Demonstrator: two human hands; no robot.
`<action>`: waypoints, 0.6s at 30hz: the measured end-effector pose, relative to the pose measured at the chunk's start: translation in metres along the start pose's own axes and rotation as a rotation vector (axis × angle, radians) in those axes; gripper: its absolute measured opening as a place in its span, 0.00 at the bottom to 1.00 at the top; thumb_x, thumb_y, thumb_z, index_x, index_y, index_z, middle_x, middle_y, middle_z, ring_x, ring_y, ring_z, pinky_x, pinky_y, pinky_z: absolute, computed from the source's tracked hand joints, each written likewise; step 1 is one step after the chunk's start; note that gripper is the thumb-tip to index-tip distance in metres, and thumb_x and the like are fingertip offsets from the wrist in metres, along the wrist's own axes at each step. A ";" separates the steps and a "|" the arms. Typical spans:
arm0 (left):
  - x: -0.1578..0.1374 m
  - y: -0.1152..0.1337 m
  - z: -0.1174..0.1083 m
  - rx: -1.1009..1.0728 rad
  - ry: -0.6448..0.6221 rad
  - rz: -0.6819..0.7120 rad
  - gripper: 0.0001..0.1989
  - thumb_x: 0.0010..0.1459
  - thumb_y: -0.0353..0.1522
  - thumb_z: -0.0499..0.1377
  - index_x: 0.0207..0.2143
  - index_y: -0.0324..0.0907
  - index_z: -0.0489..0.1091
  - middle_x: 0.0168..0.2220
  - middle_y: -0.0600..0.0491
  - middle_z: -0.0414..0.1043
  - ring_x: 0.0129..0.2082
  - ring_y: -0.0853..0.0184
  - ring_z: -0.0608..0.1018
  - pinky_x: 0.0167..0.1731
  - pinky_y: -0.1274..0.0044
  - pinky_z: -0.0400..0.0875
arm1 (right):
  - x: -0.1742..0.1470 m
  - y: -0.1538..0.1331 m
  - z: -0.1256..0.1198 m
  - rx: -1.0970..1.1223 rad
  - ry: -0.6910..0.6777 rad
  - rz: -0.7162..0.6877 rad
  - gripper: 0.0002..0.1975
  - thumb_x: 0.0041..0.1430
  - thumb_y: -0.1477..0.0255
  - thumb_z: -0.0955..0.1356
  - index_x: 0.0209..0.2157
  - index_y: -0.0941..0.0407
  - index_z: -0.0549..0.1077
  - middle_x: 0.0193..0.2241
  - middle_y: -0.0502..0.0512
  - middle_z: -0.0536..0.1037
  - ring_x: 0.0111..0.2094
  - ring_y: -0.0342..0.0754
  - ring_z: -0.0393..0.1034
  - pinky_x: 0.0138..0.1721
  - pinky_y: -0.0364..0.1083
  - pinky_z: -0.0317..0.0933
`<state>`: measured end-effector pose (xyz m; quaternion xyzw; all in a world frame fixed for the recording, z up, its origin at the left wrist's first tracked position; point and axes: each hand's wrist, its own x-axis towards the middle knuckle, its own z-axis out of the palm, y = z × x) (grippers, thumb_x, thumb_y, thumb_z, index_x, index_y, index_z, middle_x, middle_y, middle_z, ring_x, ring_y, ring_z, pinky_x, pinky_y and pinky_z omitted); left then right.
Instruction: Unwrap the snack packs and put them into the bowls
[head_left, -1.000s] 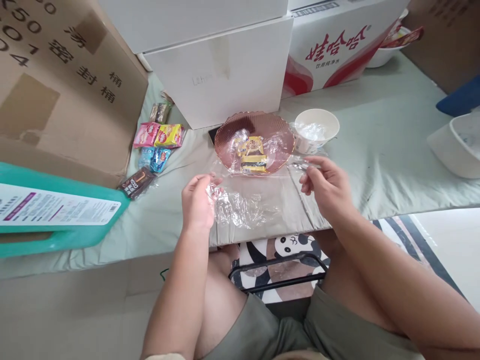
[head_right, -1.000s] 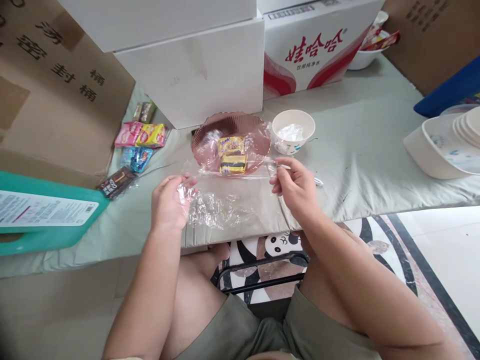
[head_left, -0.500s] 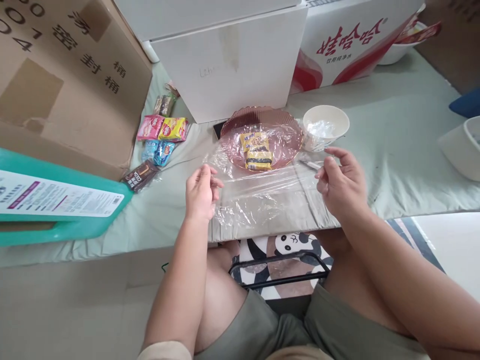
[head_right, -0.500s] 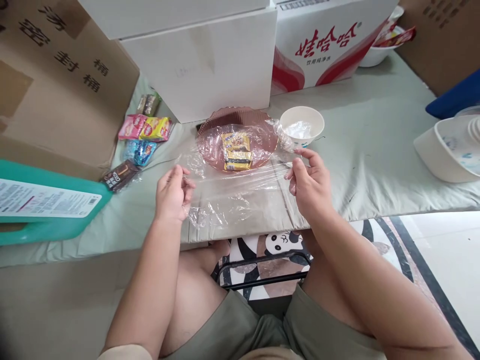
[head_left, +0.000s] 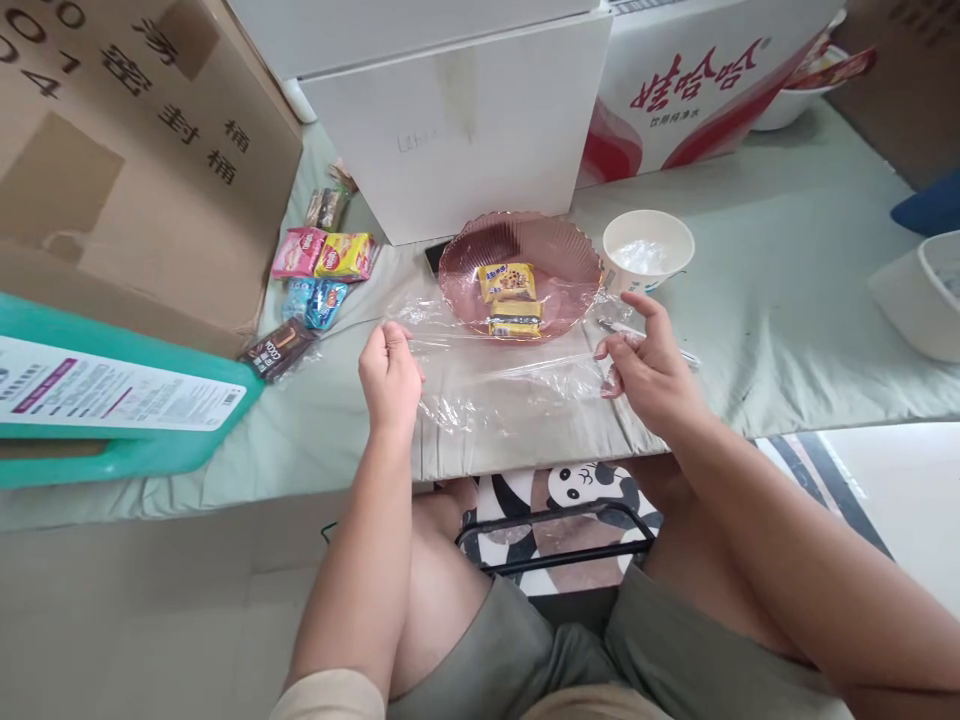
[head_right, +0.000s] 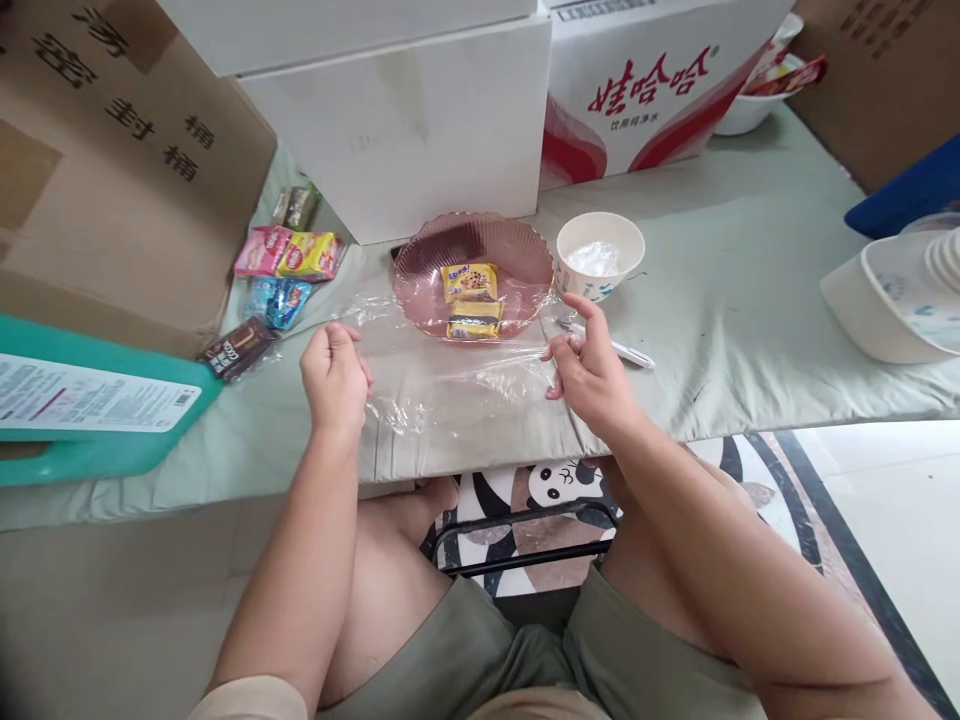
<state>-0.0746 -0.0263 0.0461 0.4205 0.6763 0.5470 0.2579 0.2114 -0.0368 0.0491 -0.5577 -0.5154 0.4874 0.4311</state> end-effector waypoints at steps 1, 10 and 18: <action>0.002 -0.002 -0.001 0.017 -0.008 0.026 0.21 0.66 0.50 0.52 0.30 0.44 0.66 0.11 0.63 0.55 0.10 0.73 0.62 0.12 0.82 0.52 | 0.001 -0.001 -0.001 -0.018 0.012 0.016 0.27 0.66 0.65 0.65 0.64 0.45 0.54 0.33 0.49 0.74 0.18 0.40 0.62 0.19 0.43 0.66; 0.009 0.004 -0.009 -0.117 -0.186 -0.224 0.25 0.59 0.57 0.57 0.38 0.43 0.68 0.16 0.60 0.65 0.12 0.74 0.65 0.13 0.82 0.54 | -0.003 -0.005 -0.013 -0.083 -0.205 0.104 0.32 0.60 0.64 0.70 0.63 0.51 0.58 0.38 0.56 0.80 0.29 0.47 0.76 0.27 0.46 0.71; -0.012 0.012 -0.003 -0.060 -0.294 -0.330 0.17 0.63 0.48 0.57 0.41 0.45 0.65 0.16 0.62 0.64 0.12 0.73 0.68 0.11 0.85 0.55 | 0.003 0.001 -0.003 -0.022 -0.068 0.038 0.19 0.66 0.62 0.64 0.56 0.50 0.64 0.40 0.54 0.80 0.20 0.39 0.70 0.24 0.43 0.69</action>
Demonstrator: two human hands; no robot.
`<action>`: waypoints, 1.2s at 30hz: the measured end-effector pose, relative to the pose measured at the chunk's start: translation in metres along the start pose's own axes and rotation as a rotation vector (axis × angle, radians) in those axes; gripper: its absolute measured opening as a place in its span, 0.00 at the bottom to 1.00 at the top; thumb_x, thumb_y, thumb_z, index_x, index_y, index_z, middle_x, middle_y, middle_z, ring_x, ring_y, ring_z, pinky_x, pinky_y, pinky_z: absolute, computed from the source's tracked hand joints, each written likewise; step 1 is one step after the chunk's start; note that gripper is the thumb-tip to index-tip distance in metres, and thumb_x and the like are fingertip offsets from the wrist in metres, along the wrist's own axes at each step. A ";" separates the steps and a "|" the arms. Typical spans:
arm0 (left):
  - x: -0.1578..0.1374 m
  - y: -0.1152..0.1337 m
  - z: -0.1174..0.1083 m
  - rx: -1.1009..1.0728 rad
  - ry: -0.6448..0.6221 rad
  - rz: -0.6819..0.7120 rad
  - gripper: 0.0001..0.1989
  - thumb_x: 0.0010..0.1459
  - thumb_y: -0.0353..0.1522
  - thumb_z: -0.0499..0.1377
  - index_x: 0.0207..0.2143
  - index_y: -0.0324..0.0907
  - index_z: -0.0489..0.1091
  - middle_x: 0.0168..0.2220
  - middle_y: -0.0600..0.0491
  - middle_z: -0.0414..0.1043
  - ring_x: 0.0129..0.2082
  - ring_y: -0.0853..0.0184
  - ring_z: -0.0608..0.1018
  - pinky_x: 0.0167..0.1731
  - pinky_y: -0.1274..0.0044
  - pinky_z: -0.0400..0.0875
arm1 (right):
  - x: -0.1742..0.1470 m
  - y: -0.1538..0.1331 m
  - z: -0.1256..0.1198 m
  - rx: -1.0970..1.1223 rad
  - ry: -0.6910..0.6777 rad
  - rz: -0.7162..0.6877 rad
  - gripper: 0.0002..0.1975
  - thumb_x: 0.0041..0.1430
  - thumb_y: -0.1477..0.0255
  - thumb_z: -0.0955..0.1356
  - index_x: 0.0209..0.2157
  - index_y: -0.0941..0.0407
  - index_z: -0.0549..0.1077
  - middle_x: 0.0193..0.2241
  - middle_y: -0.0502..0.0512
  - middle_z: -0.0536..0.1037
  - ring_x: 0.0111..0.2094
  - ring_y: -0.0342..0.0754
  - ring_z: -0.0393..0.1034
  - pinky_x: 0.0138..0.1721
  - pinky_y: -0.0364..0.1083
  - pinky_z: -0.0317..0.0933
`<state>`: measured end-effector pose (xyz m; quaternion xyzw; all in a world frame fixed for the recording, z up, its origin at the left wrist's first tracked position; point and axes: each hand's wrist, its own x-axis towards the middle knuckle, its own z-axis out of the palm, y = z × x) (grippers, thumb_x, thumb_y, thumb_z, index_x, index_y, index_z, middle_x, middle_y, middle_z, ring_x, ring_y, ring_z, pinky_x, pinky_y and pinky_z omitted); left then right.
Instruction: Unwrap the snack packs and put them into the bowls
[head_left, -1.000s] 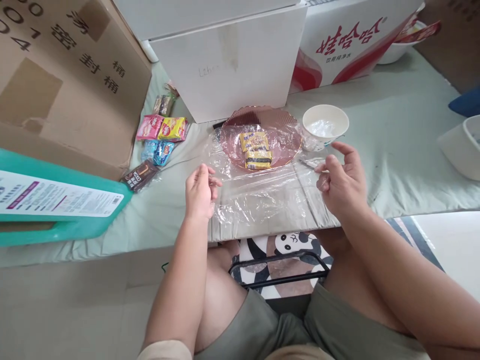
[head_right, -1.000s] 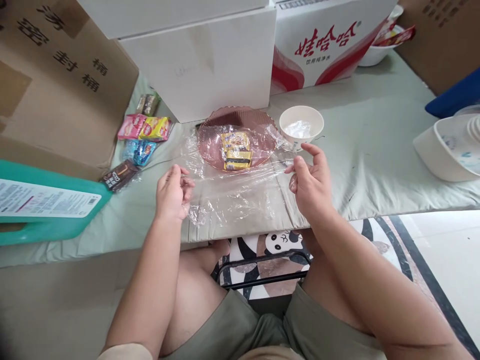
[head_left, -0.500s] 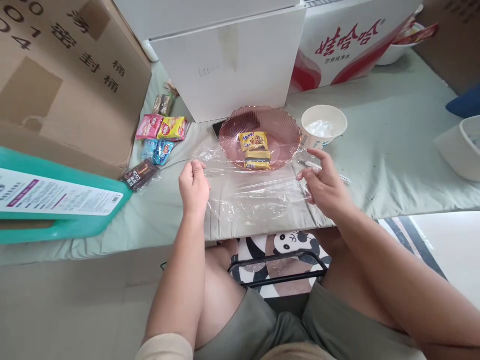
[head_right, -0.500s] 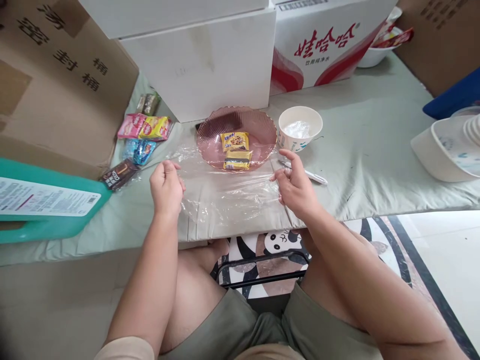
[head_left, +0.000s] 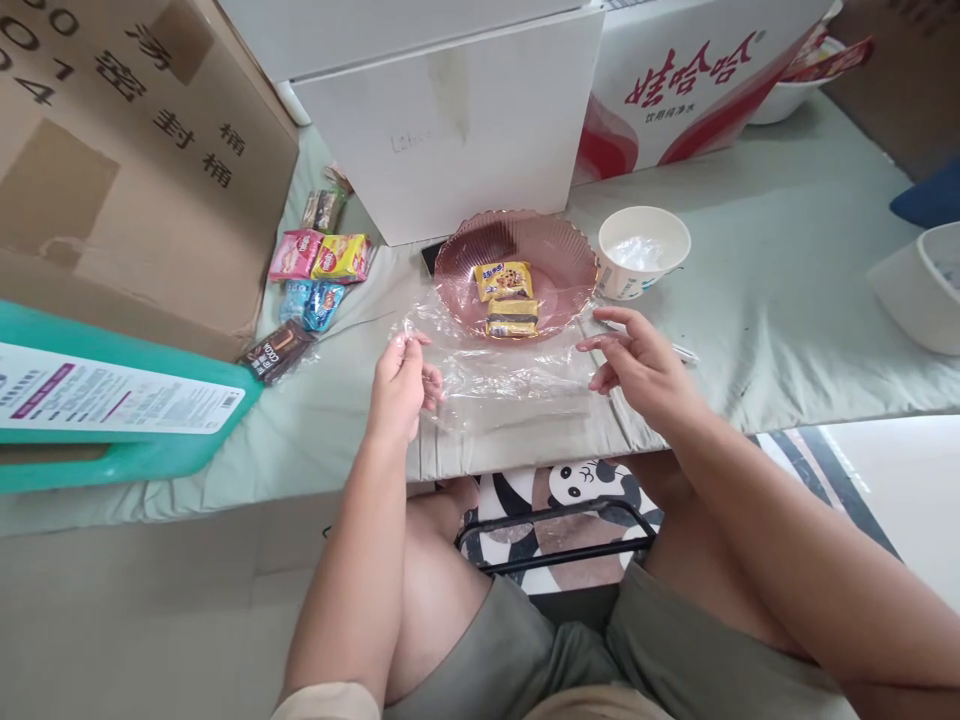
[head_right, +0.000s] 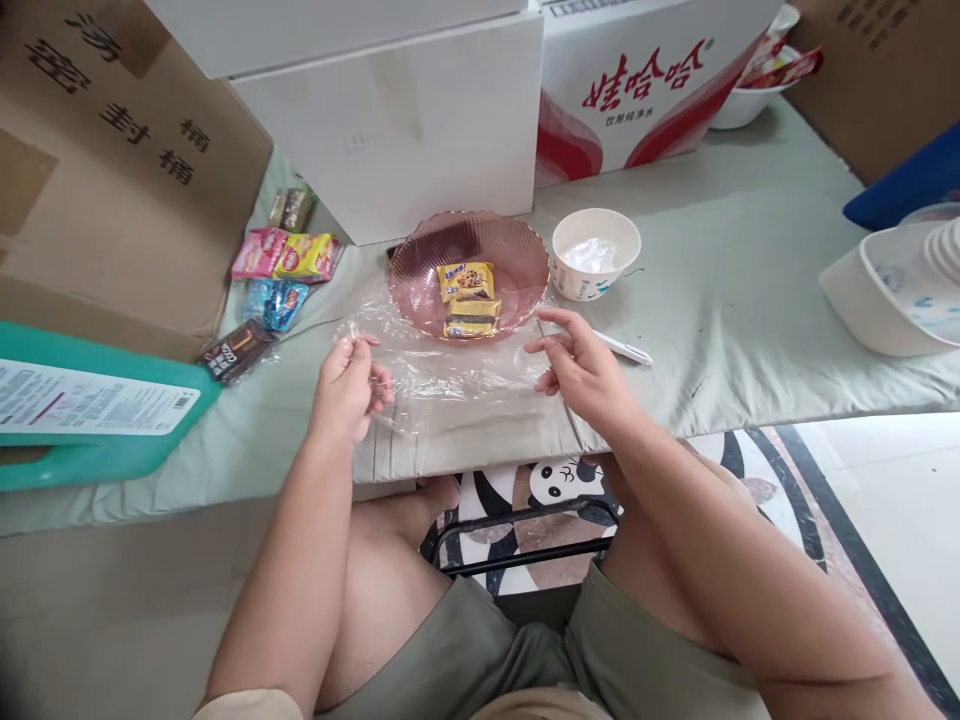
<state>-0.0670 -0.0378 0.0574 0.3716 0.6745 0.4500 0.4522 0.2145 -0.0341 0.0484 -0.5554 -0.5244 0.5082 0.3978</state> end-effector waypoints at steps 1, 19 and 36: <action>0.000 0.000 0.001 0.023 0.038 0.023 0.16 0.65 0.48 0.54 0.41 0.46 0.65 0.15 0.63 0.62 0.10 0.75 0.65 0.10 0.86 0.51 | 0.000 0.000 0.001 -0.006 0.001 -0.008 0.19 0.67 0.62 0.64 0.57 0.50 0.63 0.41 0.54 0.80 0.18 0.38 0.68 0.22 0.43 0.67; -0.003 -0.002 -0.040 -0.106 0.076 0.409 0.36 0.48 0.41 0.72 0.56 0.49 0.60 0.23 0.61 0.76 0.23 0.67 0.81 0.22 0.80 0.72 | -0.007 0.003 -0.010 0.037 0.113 -0.353 0.05 0.61 0.70 0.69 0.37 0.52 0.79 0.32 0.51 0.83 0.39 0.47 0.79 0.46 0.50 0.72; -0.060 0.036 -0.039 0.002 0.070 0.907 0.10 0.53 0.42 0.68 0.25 0.50 0.74 0.42 0.51 0.76 0.51 0.58 0.78 0.50 0.62 0.77 | -0.060 -0.040 -0.032 -0.427 0.393 -0.792 0.05 0.58 0.71 0.72 0.28 0.48 0.74 0.43 0.56 0.74 0.56 0.61 0.69 0.55 0.64 0.64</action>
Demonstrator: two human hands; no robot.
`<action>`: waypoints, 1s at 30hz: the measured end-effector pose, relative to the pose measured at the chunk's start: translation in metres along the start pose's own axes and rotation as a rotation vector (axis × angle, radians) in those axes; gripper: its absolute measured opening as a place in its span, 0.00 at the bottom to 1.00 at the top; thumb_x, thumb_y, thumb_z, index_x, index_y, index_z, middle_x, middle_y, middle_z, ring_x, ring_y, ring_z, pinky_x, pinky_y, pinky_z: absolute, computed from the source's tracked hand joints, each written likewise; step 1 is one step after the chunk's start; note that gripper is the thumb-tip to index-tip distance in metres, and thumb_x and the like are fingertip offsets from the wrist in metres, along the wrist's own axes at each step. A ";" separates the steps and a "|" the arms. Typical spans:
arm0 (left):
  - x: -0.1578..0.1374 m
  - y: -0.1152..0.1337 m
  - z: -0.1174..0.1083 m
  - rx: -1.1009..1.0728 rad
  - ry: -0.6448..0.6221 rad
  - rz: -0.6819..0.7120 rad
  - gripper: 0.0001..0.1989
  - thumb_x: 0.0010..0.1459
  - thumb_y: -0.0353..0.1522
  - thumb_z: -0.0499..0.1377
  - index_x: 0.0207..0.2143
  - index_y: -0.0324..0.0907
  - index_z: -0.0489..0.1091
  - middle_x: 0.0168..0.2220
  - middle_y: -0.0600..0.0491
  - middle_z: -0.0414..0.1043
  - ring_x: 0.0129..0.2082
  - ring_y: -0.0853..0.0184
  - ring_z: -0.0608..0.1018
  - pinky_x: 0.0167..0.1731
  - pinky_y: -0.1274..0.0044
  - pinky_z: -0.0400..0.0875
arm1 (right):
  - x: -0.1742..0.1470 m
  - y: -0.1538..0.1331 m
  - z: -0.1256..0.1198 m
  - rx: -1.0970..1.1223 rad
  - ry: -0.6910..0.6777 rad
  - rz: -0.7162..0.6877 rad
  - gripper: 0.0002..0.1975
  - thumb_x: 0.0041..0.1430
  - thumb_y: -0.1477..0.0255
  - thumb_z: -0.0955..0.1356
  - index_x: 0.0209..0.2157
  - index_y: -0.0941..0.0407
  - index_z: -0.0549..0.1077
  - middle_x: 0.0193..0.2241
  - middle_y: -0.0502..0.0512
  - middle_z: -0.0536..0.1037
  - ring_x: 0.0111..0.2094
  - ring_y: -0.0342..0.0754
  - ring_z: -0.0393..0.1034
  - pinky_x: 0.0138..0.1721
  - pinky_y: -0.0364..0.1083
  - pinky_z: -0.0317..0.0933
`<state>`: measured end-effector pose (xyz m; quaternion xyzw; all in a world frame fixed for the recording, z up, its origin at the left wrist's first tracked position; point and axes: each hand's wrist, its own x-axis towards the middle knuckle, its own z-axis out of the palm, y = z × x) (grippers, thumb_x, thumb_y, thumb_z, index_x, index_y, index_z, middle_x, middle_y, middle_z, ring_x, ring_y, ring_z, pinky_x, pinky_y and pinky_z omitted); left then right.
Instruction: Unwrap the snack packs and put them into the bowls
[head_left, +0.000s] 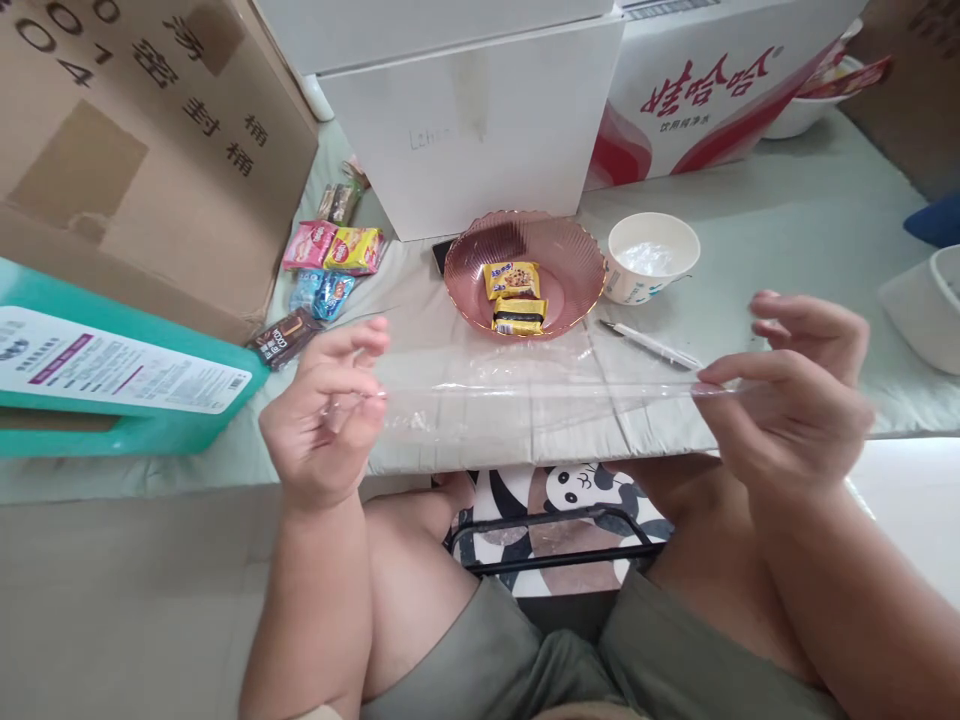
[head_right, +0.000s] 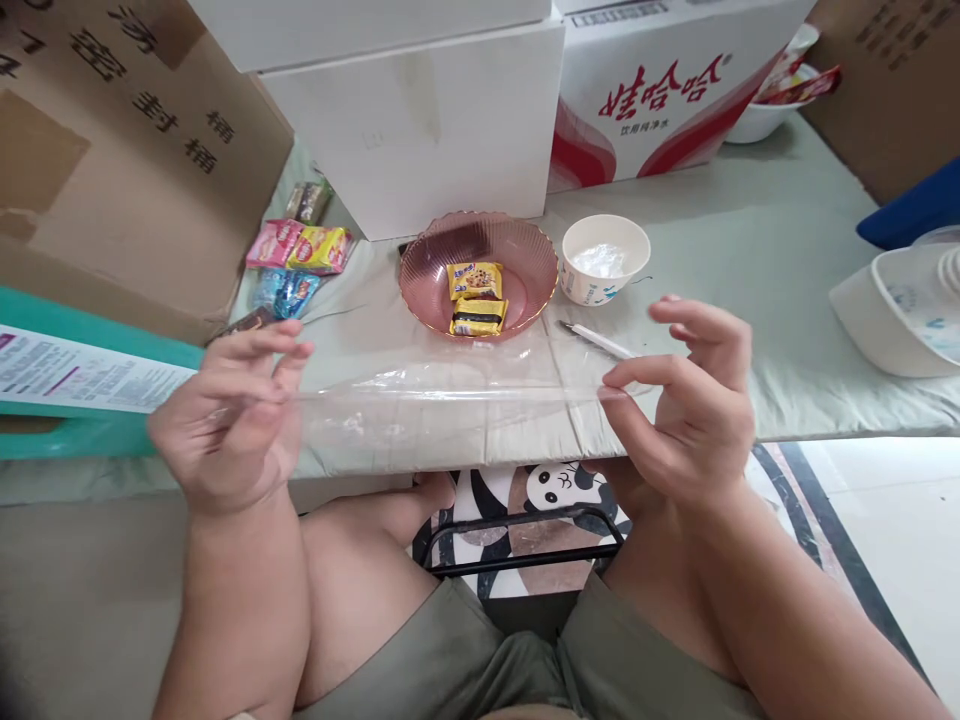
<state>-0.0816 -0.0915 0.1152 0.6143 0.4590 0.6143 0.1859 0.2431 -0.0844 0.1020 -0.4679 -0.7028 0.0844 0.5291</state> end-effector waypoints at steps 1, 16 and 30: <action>-0.001 0.007 0.005 -0.076 0.011 -0.065 0.11 0.54 0.44 0.67 0.26 0.50 0.73 0.39 0.52 0.77 0.48 0.58 0.80 0.48 0.62 0.78 | -0.001 -0.002 -0.002 0.081 -0.018 0.032 0.05 0.59 0.70 0.71 0.29 0.48 0.74 0.40 0.55 0.76 0.55 0.61 0.71 0.57 0.66 0.62; 0.002 -0.074 0.043 -0.104 -0.171 -0.919 0.20 0.48 0.37 0.67 0.43 0.43 0.67 0.23 0.60 0.70 0.13 0.79 0.61 0.12 0.85 0.50 | -0.001 0.067 0.019 0.002 -0.576 0.637 0.21 0.51 0.62 0.73 0.47 0.54 0.74 0.38 0.58 0.80 0.26 0.47 0.70 0.28 0.49 0.66; 0.006 -0.043 0.050 -0.317 -0.877 -0.799 0.31 0.45 0.31 0.70 0.54 0.45 0.69 0.32 0.51 0.81 0.28 0.68 0.79 0.30 0.77 0.70 | -0.005 0.027 0.069 0.221 -0.908 0.319 0.19 0.53 0.66 0.72 0.47 0.53 0.74 0.29 0.51 0.77 0.31 0.47 0.70 0.36 0.48 0.64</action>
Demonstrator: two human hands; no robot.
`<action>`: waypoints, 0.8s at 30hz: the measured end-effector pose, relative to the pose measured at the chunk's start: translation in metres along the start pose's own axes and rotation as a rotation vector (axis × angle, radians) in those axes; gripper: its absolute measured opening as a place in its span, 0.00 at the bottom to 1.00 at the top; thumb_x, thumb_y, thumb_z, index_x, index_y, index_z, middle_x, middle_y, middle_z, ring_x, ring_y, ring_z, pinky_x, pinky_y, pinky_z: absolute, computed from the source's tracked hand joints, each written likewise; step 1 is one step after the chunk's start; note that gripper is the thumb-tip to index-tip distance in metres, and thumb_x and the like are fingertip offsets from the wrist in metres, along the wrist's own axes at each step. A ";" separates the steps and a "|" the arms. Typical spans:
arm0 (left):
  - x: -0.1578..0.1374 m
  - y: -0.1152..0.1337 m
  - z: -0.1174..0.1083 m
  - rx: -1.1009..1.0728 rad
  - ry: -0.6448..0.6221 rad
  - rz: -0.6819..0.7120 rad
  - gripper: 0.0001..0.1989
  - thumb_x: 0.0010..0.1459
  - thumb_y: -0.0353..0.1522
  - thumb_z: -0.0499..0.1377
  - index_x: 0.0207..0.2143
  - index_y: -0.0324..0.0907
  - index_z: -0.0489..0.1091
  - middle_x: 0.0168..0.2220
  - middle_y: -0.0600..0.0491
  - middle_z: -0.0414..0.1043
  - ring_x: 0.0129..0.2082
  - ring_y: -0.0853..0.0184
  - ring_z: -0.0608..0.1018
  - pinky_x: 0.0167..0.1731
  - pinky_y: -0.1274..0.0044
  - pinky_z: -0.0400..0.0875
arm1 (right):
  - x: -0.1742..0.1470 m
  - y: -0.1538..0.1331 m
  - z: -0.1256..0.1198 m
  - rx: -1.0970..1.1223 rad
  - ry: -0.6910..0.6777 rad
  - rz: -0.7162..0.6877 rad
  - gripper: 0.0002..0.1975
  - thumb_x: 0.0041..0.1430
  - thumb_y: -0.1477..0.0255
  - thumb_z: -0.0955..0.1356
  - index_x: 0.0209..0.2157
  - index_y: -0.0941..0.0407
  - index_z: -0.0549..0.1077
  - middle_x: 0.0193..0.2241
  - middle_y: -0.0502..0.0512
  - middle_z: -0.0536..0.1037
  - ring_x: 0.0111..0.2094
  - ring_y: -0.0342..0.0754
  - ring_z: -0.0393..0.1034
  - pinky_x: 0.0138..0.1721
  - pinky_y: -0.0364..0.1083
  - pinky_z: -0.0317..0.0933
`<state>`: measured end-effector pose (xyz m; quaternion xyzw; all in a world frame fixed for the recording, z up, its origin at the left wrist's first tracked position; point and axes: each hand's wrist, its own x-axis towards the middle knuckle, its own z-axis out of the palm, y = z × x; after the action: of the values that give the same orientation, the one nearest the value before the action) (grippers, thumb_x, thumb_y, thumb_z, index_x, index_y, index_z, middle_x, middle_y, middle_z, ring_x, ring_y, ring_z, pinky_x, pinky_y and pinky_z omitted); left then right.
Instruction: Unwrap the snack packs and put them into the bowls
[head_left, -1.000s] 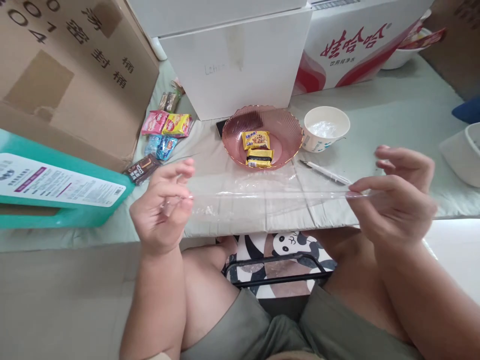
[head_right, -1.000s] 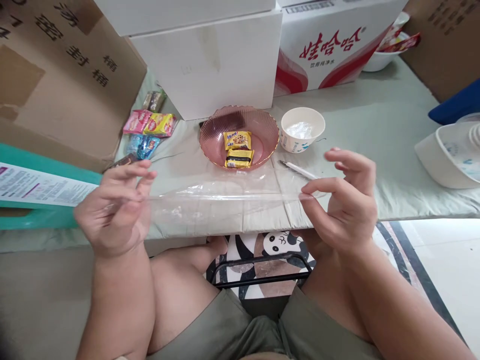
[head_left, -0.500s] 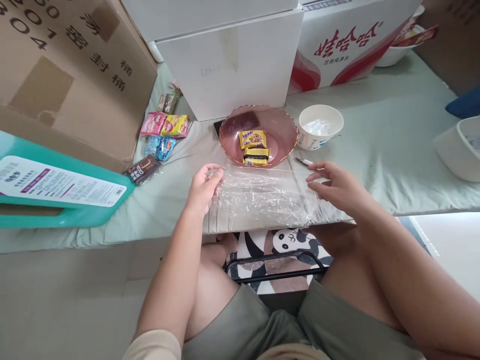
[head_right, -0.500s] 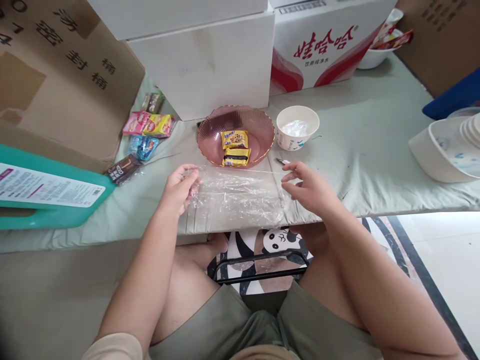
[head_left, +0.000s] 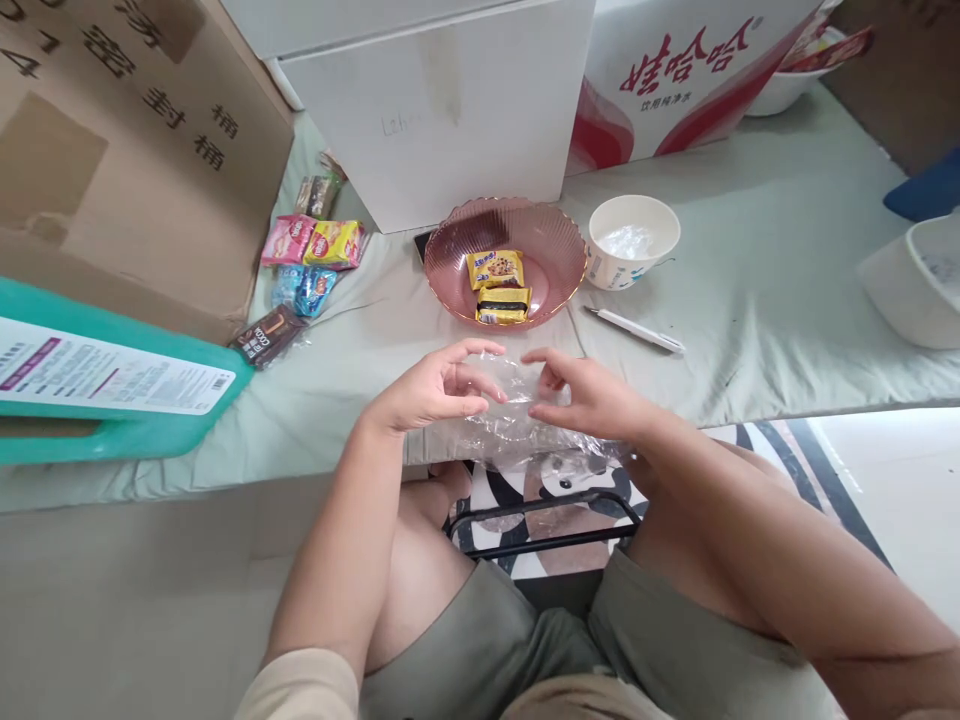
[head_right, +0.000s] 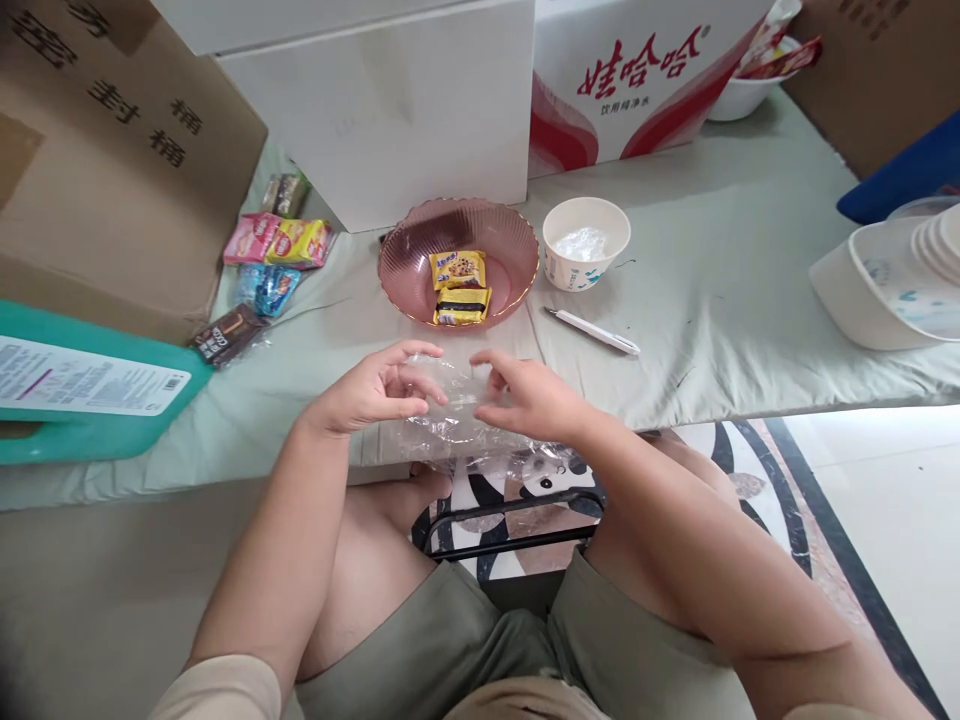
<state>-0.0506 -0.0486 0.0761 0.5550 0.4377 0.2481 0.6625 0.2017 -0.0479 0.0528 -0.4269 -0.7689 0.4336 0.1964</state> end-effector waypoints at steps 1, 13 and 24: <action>-0.002 0.003 0.000 0.019 0.010 0.000 0.31 0.45 0.31 0.70 0.53 0.45 0.70 0.31 0.52 0.81 0.27 0.68 0.78 0.29 0.77 0.70 | 0.000 -0.002 0.000 -0.006 -0.042 0.008 0.11 0.55 0.66 0.71 0.40 0.54 0.74 0.22 0.46 0.70 0.25 0.43 0.64 0.32 0.46 0.60; 0.010 -0.012 0.019 -0.518 0.251 0.112 0.39 0.44 0.62 0.62 0.46 0.39 0.75 0.54 0.39 0.76 0.53 0.55 0.79 0.46 0.70 0.78 | -0.014 0.001 -0.006 0.648 0.194 0.064 0.16 0.65 0.56 0.64 0.29 0.52 0.61 0.23 0.47 0.66 0.22 0.43 0.65 0.29 0.48 0.64; 0.031 -0.028 0.039 -0.217 0.288 -0.029 0.19 0.55 0.41 0.65 0.45 0.39 0.74 0.30 0.48 0.82 0.28 0.62 0.84 0.29 0.75 0.77 | -0.008 0.004 -0.007 0.345 0.121 0.121 0.17 0.65 0.62 0.64 0.51 0.55 0.70 0.25 0.50 0.79 0.25 0.46 0.75 0.32 0.47 0.70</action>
<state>-0.0070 -0.0509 0.0402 0.4327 0.5068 0.3610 0.6524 0.2126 -0.0497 0.0538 -0.4578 -0.6429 0.5434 0.2859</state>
